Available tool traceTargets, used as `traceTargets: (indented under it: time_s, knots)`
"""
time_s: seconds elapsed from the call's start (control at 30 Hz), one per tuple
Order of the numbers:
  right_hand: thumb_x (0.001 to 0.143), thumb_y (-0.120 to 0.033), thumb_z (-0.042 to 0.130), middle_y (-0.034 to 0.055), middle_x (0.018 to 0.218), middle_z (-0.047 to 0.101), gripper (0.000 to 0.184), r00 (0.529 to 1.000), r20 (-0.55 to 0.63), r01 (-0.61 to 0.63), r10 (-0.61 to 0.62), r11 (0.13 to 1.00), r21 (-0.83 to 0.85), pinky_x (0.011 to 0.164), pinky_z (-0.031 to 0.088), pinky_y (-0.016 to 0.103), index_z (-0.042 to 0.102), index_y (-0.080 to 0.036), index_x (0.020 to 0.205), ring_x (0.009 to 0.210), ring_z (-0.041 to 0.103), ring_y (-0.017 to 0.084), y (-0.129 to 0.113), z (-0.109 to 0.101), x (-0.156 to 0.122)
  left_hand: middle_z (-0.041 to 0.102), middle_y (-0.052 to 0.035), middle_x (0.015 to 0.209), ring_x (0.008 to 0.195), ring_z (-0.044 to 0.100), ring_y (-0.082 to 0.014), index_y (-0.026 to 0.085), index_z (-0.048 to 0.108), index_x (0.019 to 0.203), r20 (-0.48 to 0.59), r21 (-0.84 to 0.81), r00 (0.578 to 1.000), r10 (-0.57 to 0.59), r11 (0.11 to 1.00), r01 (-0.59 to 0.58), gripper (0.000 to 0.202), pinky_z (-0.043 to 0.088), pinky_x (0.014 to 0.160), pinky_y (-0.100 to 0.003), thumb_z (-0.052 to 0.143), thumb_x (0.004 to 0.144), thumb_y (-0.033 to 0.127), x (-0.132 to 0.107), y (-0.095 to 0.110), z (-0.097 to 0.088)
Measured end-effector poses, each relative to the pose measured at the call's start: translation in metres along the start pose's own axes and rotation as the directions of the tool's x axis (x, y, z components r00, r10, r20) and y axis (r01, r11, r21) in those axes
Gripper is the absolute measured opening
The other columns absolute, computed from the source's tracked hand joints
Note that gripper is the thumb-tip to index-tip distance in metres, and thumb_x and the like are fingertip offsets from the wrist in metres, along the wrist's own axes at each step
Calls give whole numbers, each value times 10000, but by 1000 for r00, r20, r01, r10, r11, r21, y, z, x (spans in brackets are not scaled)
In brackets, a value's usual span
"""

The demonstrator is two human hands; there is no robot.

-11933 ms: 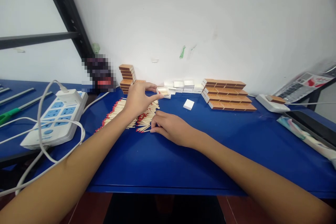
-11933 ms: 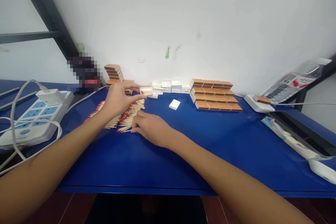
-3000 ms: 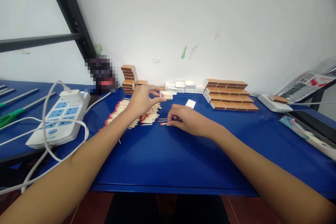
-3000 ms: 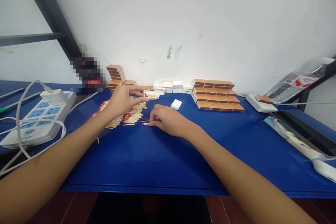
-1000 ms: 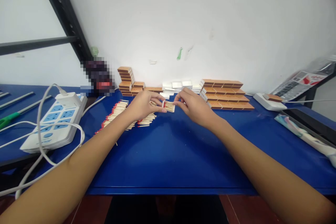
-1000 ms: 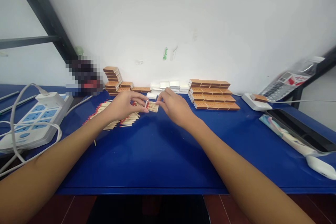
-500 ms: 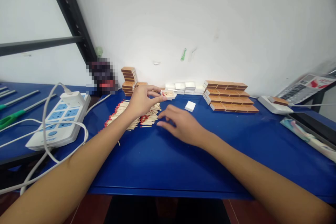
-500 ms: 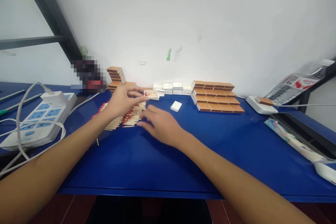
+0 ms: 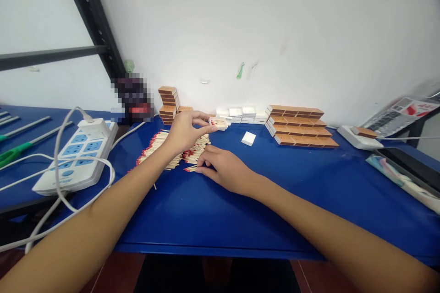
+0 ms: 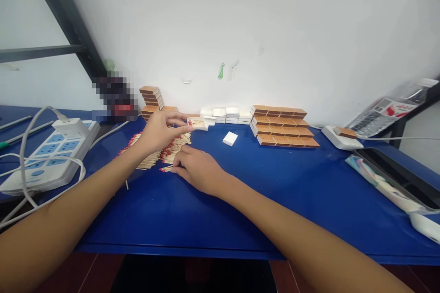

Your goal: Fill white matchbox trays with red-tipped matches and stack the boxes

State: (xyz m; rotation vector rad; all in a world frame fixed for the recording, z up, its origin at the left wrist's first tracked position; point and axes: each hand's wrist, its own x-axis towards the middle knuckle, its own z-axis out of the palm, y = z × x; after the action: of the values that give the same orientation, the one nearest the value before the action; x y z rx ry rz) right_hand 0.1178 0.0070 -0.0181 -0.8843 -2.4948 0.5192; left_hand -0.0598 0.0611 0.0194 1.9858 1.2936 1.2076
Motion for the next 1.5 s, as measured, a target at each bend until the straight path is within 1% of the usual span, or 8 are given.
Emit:
traceTargets:
  time_s: [0.27,0.43,0.57,0.73,0.9,1.03,1.23,1.5]
  knots:
    - [1013,-255,657,32,902,617,143,977,140,-165,163,986,5,732,410,292,663,-185,888,810,552,168,15,-37,-12,836,-65,905,951,780,-278,181,778,1003,-2,36,1000,-10,999,10,328,567,892,-396,885,772,388,-1,0,0]
    - [1024,-290,620,35,911,607,153,981,108,-162,164,986,-22,727,393,300,653,-186,917,791,537,169,27,-47,-12,836,-60,891,929,783,-271,181,774,985,6,46,1000,1,999,-1,328,568,888,-389,887,777,408,0,0,-1]
    - [1021,-319,598,33,901,604,166,982,80,-172,173,985,-11,723,387,304,651,-191,929,790,526,173,31,-51,-12,837,-66,910,949,782,-277,188,778,987,24,124,999,48,991,-50,306,562,891,-392,877,797,406,0,-1,-1]
    - [1013,-385,591,32,892,609,226,979,66,-191,192,981,-15,704,375,303,659,-193,913,762,516,168,41,-59,-12,835,-42,898,914,787,-258,215,777,1029,95,192,994,55,979,-72,303,555,873,-371,891,783,350,1,-8,-1]
    - [1003,-374,608,33,876,612,209,977,-81,-201,196,978,-60,701,381,305,657,-190,918,760,522,175,51,-68,-11,831,-34,870,898,789,-273,232,788,1042,175,250,980,98,958,-141,328,550,877,-384,911,754,328,1,-12,0]
    - [986,-295,625,47,883,605,128,959,-233,-196,161,972,-133,689,381,304,643,-187,920,754,520,181,57,-68,-11,831,-45,877,860,792,-256,221,784,1021,247,104,968,41,992,-69,332,567,793,-347,918,728,301,-2,-3,3]
    - [975,-262,652,36,884,589,86,959,-260,-155,115,978,-140,690,374,300,653,-190,927,730,499,167,57,-65,-10,832,-58,880,877,798,-255,223,787,999,316,-56,949,-14,998,34,331,583,766,-343,916,708,315,-7,9,5]
    - [1002,-267,613,37,870,578,108,936,-349,-99,49,987,-128,692,380,312,656,-198,930,730,500,172,45,-67,-9,831,-54,867,866,791,-252,197,779,1032,272,-53,961,-49,996,66,373,573,739,-324,917,722,353,-6,11,5]
